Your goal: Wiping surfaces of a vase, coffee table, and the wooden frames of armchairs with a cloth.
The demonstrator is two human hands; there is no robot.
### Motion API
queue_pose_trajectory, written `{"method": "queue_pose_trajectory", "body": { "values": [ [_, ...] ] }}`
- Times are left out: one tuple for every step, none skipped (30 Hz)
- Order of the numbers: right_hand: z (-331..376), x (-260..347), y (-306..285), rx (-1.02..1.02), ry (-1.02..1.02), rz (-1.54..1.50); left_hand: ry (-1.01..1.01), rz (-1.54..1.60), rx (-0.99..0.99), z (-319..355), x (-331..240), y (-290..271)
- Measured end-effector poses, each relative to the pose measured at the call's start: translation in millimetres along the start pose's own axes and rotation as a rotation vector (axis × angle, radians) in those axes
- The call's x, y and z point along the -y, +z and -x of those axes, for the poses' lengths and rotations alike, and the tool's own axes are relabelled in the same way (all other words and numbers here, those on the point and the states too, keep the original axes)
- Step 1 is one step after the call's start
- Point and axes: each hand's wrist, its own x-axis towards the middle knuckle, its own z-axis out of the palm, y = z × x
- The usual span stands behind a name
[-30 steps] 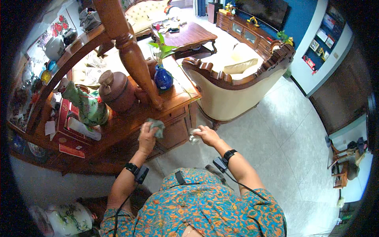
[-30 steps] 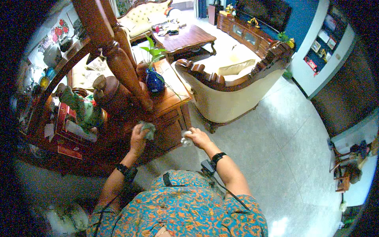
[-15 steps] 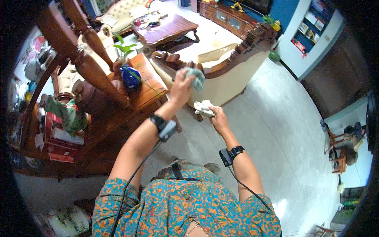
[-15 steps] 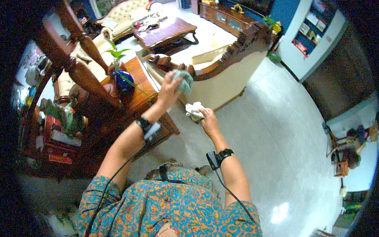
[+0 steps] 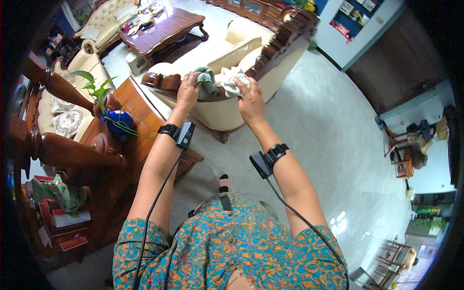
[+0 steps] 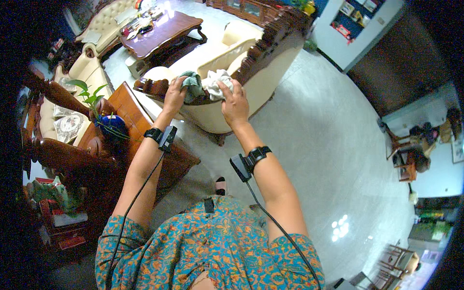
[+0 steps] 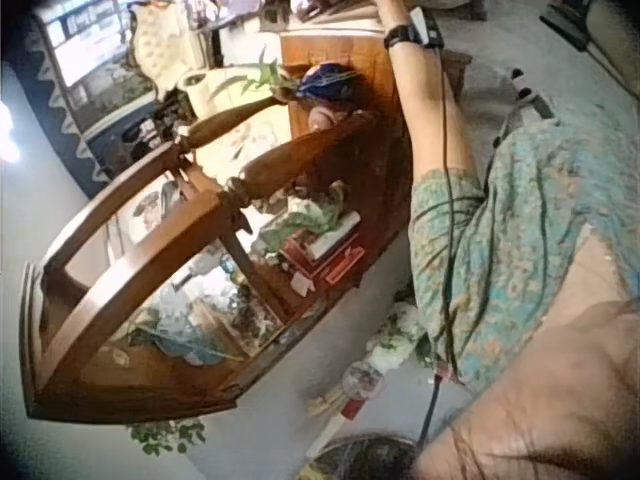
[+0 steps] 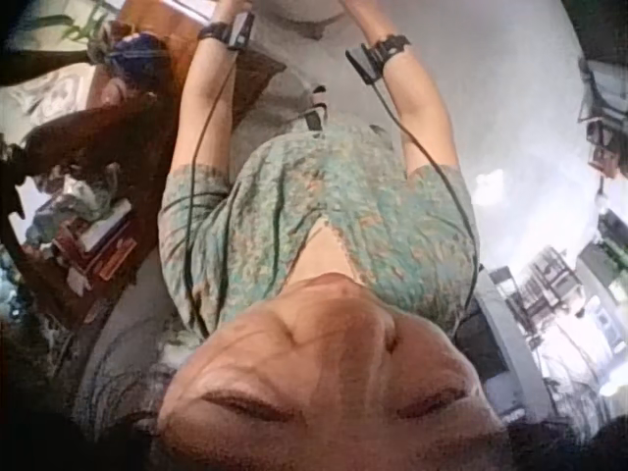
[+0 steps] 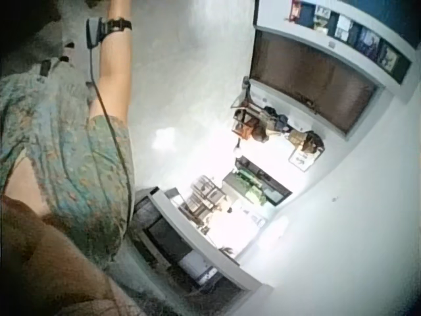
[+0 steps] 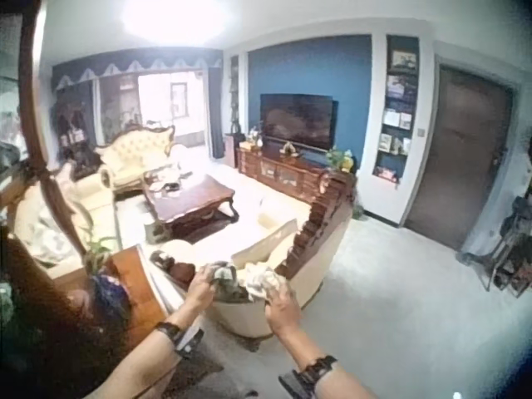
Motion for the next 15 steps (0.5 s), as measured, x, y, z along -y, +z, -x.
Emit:
{"method": "queue_pose_trajectory", "body": {
  "values": [
    [-9,-6,10,0.030,-0.028,0.093,-0.032,0.057,0.048,-6,-9,2],
    [-14,-5,27,0.036,-0.042,0.081,-0.040,0.050,0.026,-8,-6,1],
    [-16,-3,43,0.082,-0.102,0.175,-0.044,0.012,-0.034,-6,-5,4],
    [-18,-3,58,0.125,-0.159,0.272,-0.045,-0.024,-0.091,-2,-7,9],
    [-16,7,67,0.076,-0.204,0.310,-0.045,-0.069,-0.179,7,-5,14],
    [-14,3,70,0.081,-0.197,0.316,-0.046,-0.063,-0.172,13,-10,15],
    [-12,-3,71,0.075,-0.240,0.310,-0.019,-0.049,-0.229,17,-15,16],
    [-11,-8,68,0.067,-0.282,0.303,0.010,-0.036,-0.286,22,-21,14],
    [-13,-19,64,0.071,-0.396,0.281,0.009,-0.030,-0.289,28,-19,13],
    [-12,-29,57,0.074,-0.388,0.288,0.011,-0.023,-0.282,34,-18,12],
    [-14,-34,48,0.082,-0.486,0.321,0.058,-0.022,-0.305,38,-17,9],
    [-16,-44,39,0.090,-0.585,0.358,0.107,-0.018,-0.330,41,-18,9],
    [-18,-52,31,0.087,-0.583,0.365,0.114,-0.056,-0.305,43,-20,10],
    [-19,-59,21,0.082,-0.586,0.371,0.119,-0.053,-0.310,40,-24,10],
    [-19,-68,13,0.096,-0.590,0.360,0.146,-0.078,-0.284,37,-29,12]
  ]
}}
